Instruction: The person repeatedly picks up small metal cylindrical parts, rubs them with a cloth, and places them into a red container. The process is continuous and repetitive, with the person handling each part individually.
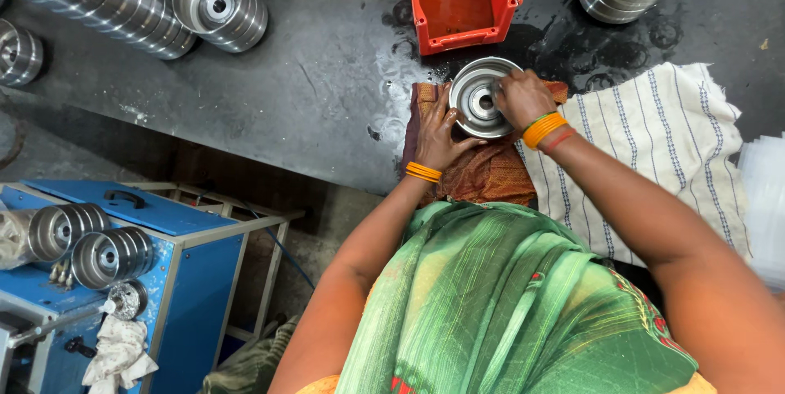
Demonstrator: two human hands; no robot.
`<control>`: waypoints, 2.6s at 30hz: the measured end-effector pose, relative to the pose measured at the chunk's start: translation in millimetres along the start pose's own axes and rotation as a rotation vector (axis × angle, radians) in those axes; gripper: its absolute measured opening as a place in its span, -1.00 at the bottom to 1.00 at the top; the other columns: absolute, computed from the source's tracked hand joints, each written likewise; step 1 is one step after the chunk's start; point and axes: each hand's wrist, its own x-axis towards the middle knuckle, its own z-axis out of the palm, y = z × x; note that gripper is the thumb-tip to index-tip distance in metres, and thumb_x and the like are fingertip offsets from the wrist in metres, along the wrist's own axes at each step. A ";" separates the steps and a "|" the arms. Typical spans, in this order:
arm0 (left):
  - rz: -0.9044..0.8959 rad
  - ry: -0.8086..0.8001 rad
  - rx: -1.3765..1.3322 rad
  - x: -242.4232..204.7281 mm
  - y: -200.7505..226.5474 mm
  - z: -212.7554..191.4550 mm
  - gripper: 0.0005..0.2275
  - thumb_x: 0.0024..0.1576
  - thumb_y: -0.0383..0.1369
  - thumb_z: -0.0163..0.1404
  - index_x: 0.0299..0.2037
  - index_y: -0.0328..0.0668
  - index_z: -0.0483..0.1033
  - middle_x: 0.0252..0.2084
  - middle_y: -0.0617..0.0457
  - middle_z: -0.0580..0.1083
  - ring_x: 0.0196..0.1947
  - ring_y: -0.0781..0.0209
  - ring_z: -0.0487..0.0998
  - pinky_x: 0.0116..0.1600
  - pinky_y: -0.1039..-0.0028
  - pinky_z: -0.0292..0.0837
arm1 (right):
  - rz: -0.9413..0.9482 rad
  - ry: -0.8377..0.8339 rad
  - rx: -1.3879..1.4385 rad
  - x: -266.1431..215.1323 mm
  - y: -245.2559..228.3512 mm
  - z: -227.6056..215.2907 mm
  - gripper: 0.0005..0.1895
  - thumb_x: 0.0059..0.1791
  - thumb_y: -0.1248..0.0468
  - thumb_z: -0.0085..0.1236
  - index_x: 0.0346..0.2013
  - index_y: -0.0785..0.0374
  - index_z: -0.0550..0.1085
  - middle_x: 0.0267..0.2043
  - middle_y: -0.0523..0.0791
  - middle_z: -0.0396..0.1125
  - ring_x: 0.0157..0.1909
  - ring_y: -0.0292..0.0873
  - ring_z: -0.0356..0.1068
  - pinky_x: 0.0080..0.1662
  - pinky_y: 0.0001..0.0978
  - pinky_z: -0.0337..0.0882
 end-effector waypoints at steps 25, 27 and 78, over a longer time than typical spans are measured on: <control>0.002 -0.086 0.001 16.6 6.8 -11.2 -0.38 -0.24 -0.05 0.40 -0.02 -0.23 0.56 0.37 -0.17 0.29 0.29 -0.22 0.42 0.30 0.14 0.38 | -0.318 -0.210 -0.209 -31.7 11.5 -17.3 -0.75 0.14 0.08 -0.02 -0.03 0.13 0.49 -0.15 -0.07 0.45 -0.08 -0.06 0.44 -0.03 -0.11 0.42; -0.017 -0.216 0.051 29.2 18.6 -21.5 -0.41 -0.25 -0.05 0.39 -0.04 -0.18 0.56 0.39 -0.19 0.28 0.22 -0.21 0.46 0.22 0.12 0.41 | -0.391 -0.207 0.059 -39.6 12.6 -13.8 -0.64 0.04 -0.01 0.10 -0.02 0.15 0.49 -0.13 -0.04 0.43 -0.12 0.02 0.46 -0.09 -0.02 0.46; -0.548 -0.167 -0.645 93.3 26.7 -28.3 -0.43 0.27 0.08 -0.19 -0.22 -0.39 0.62 -0.46 0.03 0.50 -0.40 0.23 0.46 -0.17 0.34 0.40 | -0.208 0.545 1.114 -39.6 -17.9 -94.5 -0.81 0.07 0.33 0.09 -0.02 0.24 0.46 0.02 -0.13 0.38 0.10 -0.23 0.37 0.21 -0.38 0.39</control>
